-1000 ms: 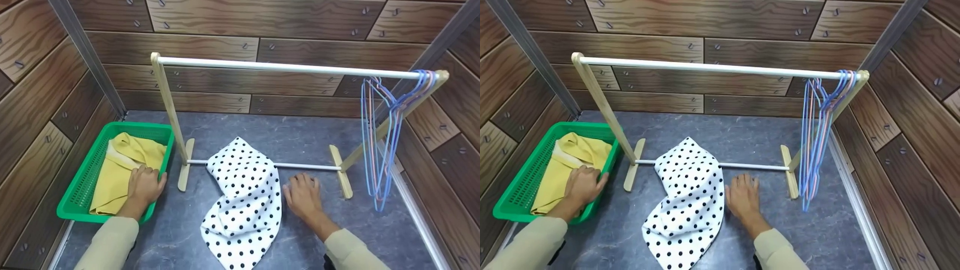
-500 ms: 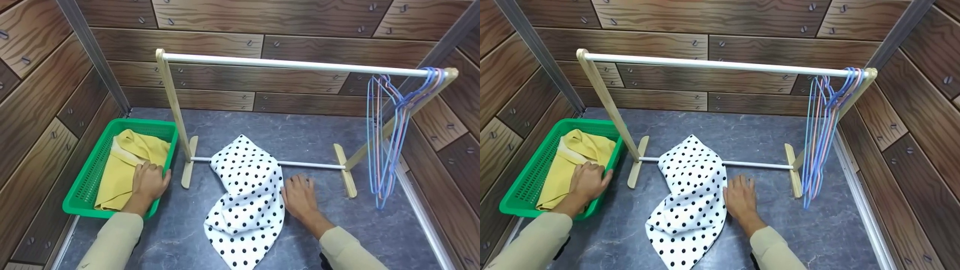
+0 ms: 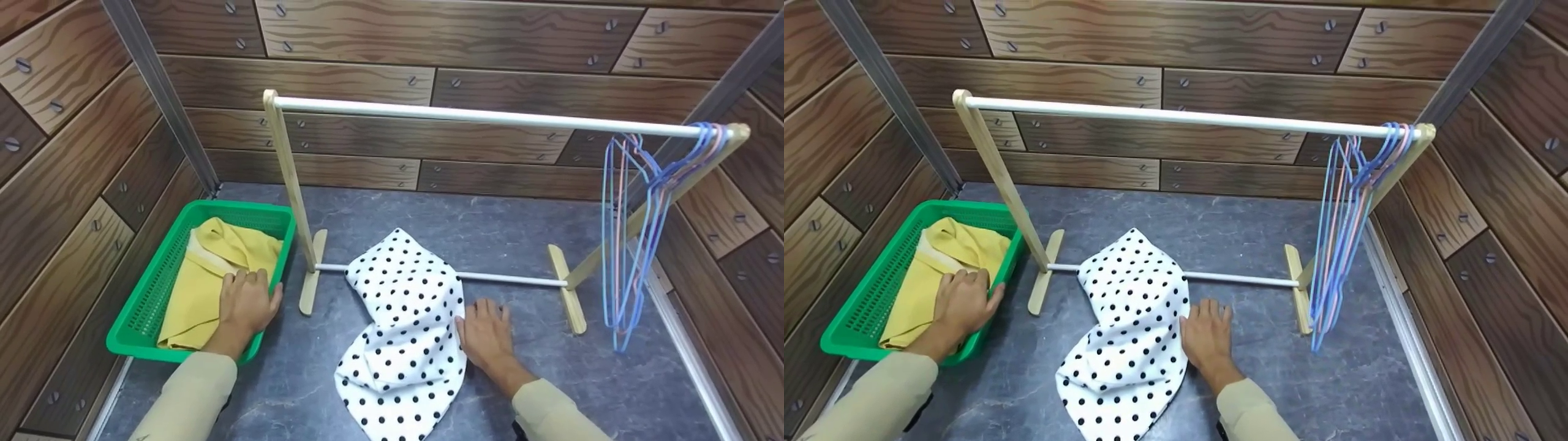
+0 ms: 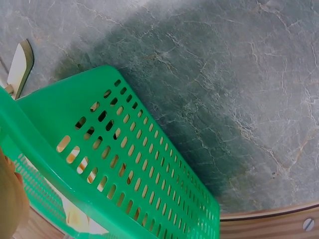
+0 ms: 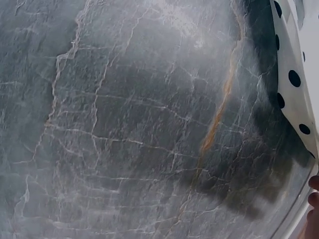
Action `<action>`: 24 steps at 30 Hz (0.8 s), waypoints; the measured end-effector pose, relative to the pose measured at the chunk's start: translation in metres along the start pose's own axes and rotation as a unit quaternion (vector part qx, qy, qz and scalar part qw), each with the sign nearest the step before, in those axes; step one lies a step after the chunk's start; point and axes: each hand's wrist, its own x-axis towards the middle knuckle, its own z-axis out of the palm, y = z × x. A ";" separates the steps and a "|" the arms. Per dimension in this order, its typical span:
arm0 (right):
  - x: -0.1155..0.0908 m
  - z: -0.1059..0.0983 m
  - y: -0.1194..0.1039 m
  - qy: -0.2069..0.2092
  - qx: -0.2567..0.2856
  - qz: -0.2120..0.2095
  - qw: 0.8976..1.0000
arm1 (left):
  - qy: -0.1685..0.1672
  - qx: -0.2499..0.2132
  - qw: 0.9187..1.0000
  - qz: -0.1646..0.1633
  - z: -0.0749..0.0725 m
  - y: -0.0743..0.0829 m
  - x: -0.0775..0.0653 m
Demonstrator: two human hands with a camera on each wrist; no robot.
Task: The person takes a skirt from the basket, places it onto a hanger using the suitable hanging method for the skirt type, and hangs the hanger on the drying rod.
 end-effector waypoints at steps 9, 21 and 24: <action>-0.003 0.004 -0.001 -0.057 0.068 0.033 0.995 | 0.045 0.006 0.999 0.027 0.000 0.001 -0.003; -0.005 0.006 -0.007 -0.029 0.070 -0.002 0.997 | 0.167 0.031 0.981 0.094 0.000 0.011 0.004; -0.006 0.006 -0.010 -0.018 0.056 -0.008 0.998 | 0.178 0.026 0.978 0.106 0.002 0.024 0.004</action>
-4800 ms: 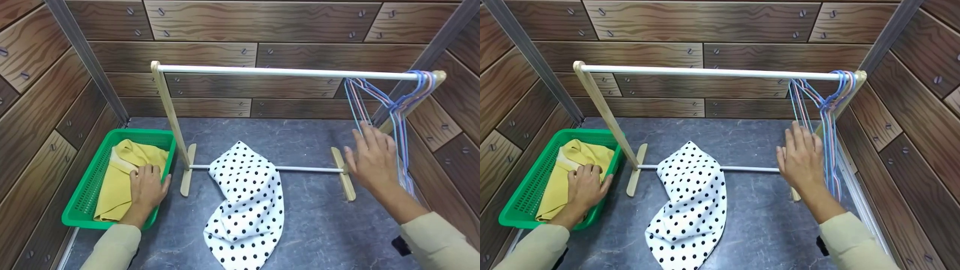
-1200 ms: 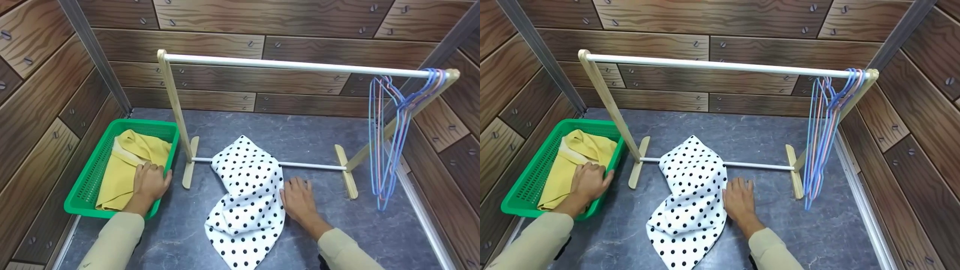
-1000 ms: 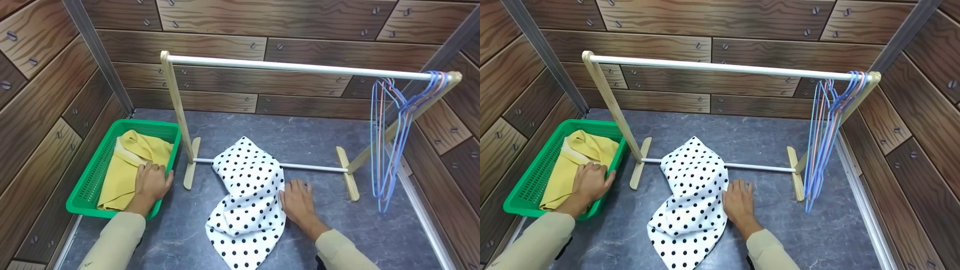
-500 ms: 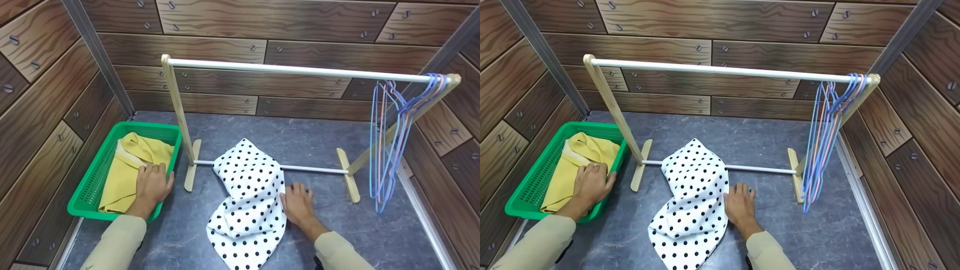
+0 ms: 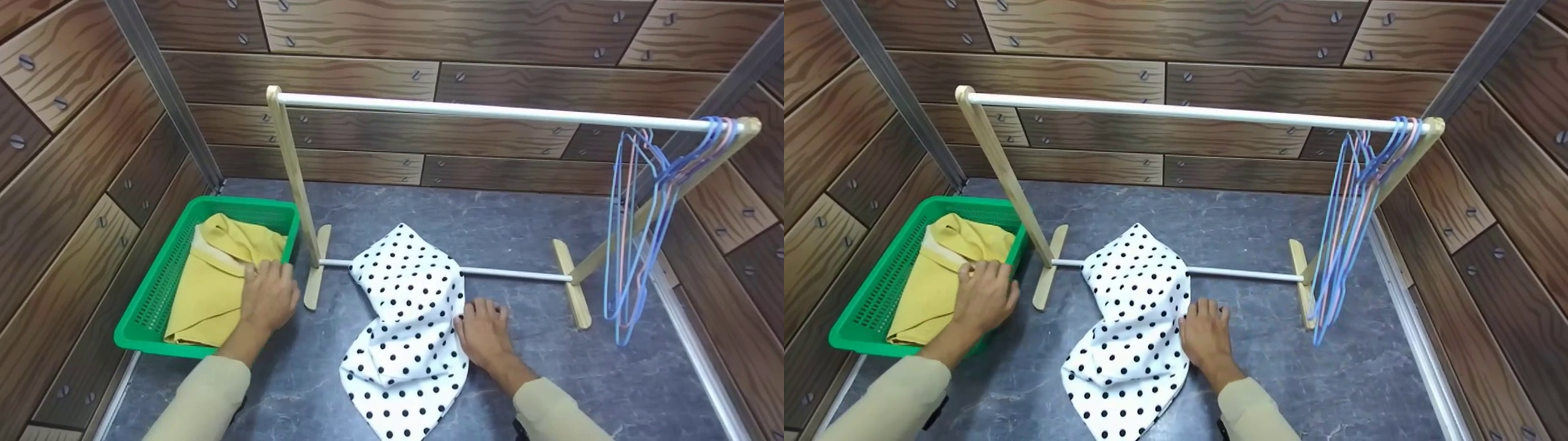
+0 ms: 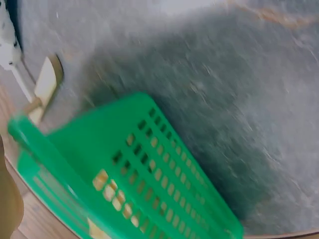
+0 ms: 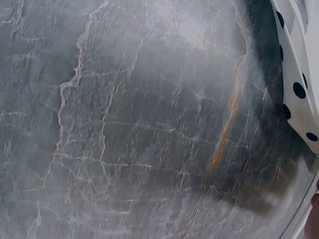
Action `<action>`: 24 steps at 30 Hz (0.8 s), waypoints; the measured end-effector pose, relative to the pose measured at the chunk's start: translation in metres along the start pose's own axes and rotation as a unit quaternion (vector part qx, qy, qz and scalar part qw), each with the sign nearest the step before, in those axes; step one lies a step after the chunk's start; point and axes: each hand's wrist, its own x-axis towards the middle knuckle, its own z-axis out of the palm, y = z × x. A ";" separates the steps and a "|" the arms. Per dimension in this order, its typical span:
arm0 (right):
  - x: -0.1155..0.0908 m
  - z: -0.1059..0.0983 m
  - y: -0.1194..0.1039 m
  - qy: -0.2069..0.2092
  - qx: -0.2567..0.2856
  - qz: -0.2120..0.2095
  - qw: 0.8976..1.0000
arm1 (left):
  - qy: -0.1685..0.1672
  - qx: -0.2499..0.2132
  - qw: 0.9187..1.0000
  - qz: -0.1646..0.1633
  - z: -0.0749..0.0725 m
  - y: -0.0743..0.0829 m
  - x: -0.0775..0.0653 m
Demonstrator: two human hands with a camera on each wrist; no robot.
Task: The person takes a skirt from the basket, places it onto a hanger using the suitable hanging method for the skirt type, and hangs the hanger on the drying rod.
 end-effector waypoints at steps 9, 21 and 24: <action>-0.003 0.002 -0.001 -0.002 -0.005 0.018 1.000 | -0.007 -0.013 1.000 0.023 0.011 0.044 -0.003; -0.005 0.005 -0.002 0.006 0.016 0.030 0.999 | -0.119 -0.051 0.992 -0.010 0.036 0.116 -0.027; -0.007 0.005 -0.002 0.017 0.015 0.026 0.999 | -0.145 -0.062 0.986 -0.045 0.041 0.132 -0.029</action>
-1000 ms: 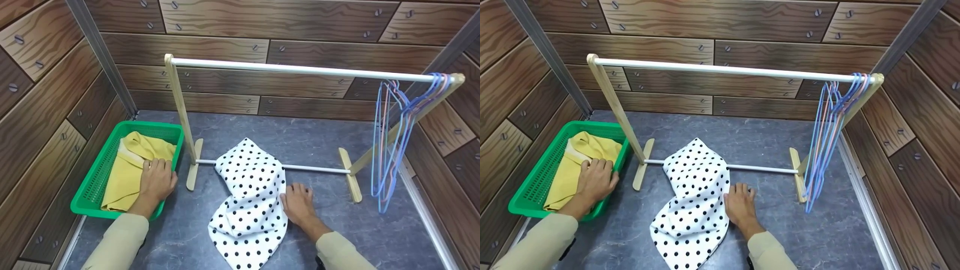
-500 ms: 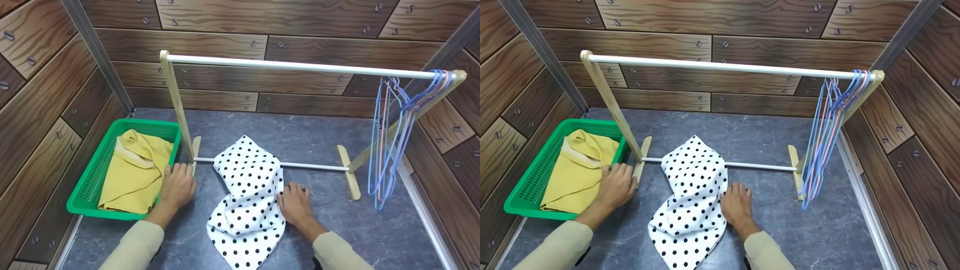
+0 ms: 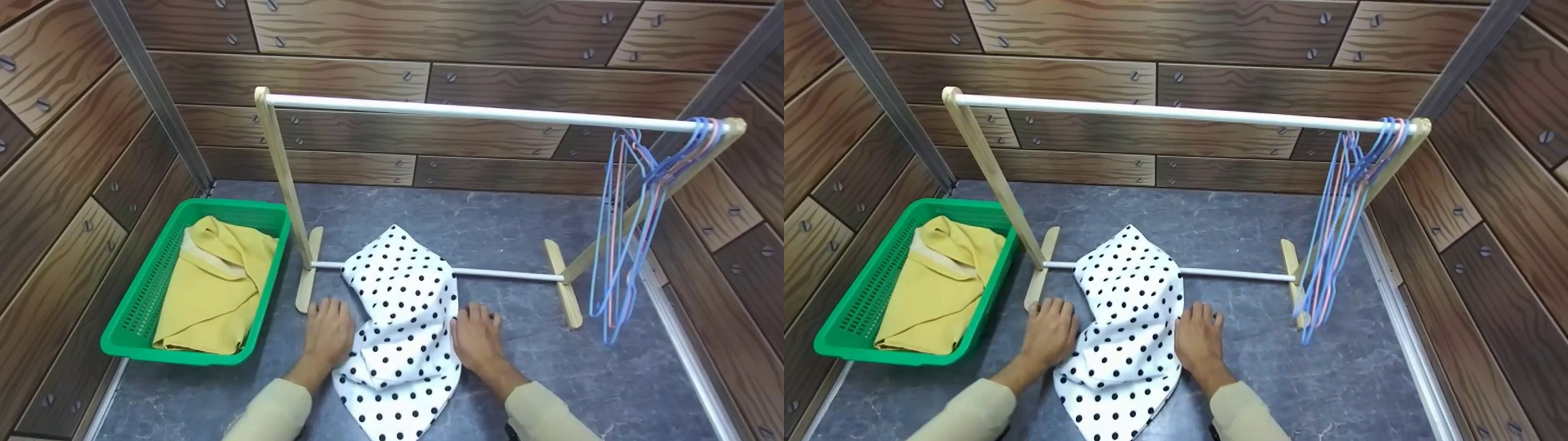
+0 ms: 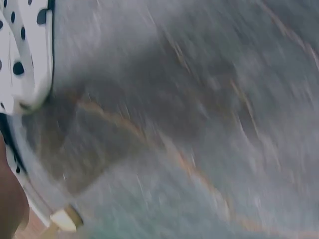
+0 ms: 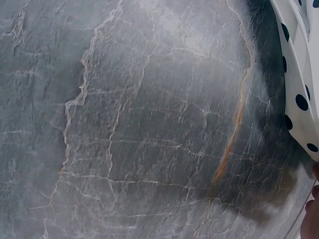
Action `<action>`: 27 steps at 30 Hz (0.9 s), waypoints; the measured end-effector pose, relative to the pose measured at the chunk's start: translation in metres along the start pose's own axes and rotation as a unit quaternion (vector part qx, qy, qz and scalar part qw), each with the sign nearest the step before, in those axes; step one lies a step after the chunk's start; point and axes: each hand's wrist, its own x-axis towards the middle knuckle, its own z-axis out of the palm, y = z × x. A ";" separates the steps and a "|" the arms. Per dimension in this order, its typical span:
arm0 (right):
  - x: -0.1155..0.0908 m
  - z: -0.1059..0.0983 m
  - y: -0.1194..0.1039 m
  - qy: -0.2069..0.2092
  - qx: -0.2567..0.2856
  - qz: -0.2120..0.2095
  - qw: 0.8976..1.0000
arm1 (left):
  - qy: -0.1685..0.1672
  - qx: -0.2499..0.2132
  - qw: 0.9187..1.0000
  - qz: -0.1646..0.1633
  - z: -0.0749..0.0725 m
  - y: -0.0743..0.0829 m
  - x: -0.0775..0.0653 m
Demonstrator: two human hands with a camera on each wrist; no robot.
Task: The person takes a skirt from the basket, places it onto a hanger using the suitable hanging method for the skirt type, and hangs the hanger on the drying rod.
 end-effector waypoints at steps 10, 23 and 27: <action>-0.003 0.001 -0.003 0.017 -0.012 0.001 1.000 | -0.089 0.006 0.996 -0.004 0.026 0.025 -0.025; -0.010 0.001 0.004 0.020 -0.031 0.005 0.999 | -0.094 0.075 0.990 0.071 0.025 0.030 -0.029; -0.014 -0.002 0.007 0.012 -0.032 0.017 0.999 | -0.077 0.076 0.991 0.082 0.024 0.028 -0.028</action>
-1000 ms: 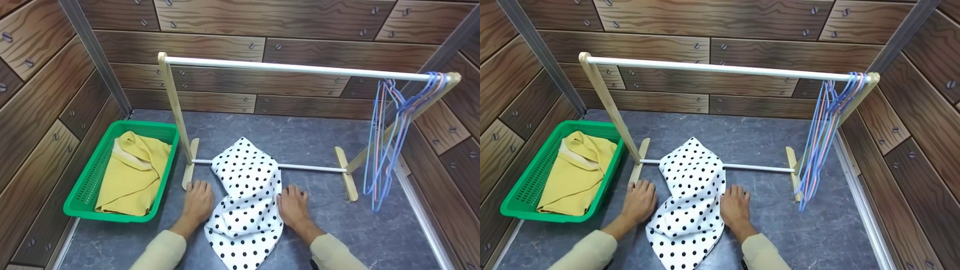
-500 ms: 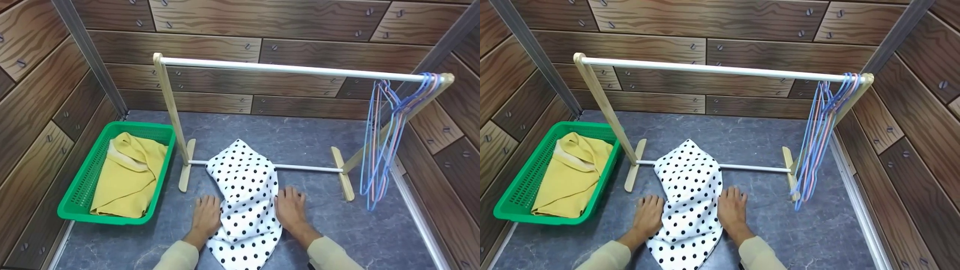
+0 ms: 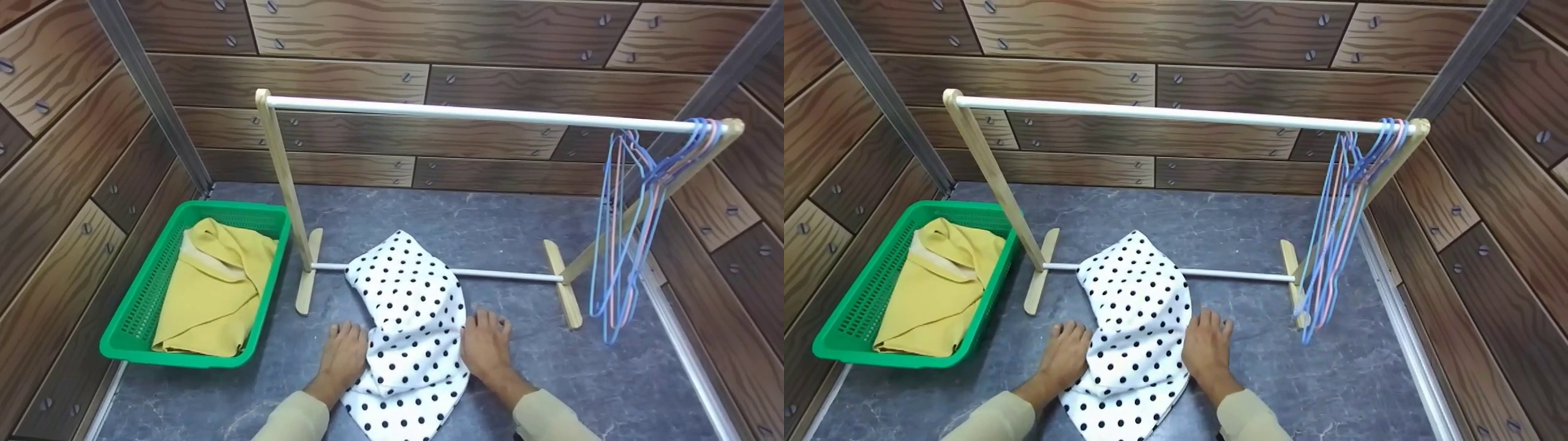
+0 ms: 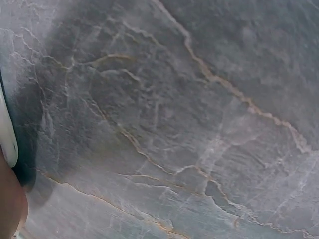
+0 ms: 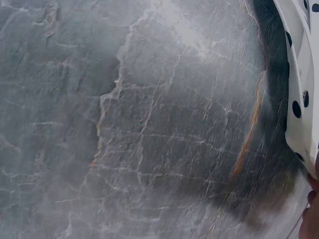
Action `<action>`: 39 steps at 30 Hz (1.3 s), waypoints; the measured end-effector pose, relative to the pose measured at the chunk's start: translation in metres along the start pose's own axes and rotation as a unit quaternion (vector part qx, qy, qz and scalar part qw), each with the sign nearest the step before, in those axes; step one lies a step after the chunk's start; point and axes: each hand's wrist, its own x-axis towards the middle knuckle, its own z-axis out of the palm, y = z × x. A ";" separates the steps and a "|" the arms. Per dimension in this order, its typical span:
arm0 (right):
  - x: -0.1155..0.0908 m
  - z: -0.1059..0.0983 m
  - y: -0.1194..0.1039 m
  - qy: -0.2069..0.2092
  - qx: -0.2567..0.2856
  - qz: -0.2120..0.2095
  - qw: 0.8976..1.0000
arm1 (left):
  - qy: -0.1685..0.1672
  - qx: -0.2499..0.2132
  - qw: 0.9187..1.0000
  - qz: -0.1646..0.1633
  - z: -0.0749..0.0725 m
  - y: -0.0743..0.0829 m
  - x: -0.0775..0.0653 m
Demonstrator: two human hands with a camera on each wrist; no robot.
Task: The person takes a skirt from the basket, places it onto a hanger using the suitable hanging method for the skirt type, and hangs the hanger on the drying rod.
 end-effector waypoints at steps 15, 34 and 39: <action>-0.027 -0.016 0.031 -0.073 -0.058 0.039 0.995 | 0.119 0.021 0.991 -0.061 0.005 -0.037 -0.008; 0.010 -0.036 0.015 0.001 -0.074 -0.052 0.996 | 0.090 -0.029 0.987 -0.131 -0.019 -0.055 0.003; 0.024 -0.034 -0.002 0.006 -0.077 -0.067 0.995 | 0.067 -0.029 0.988 -0.135 -0.025 -0.041 0.014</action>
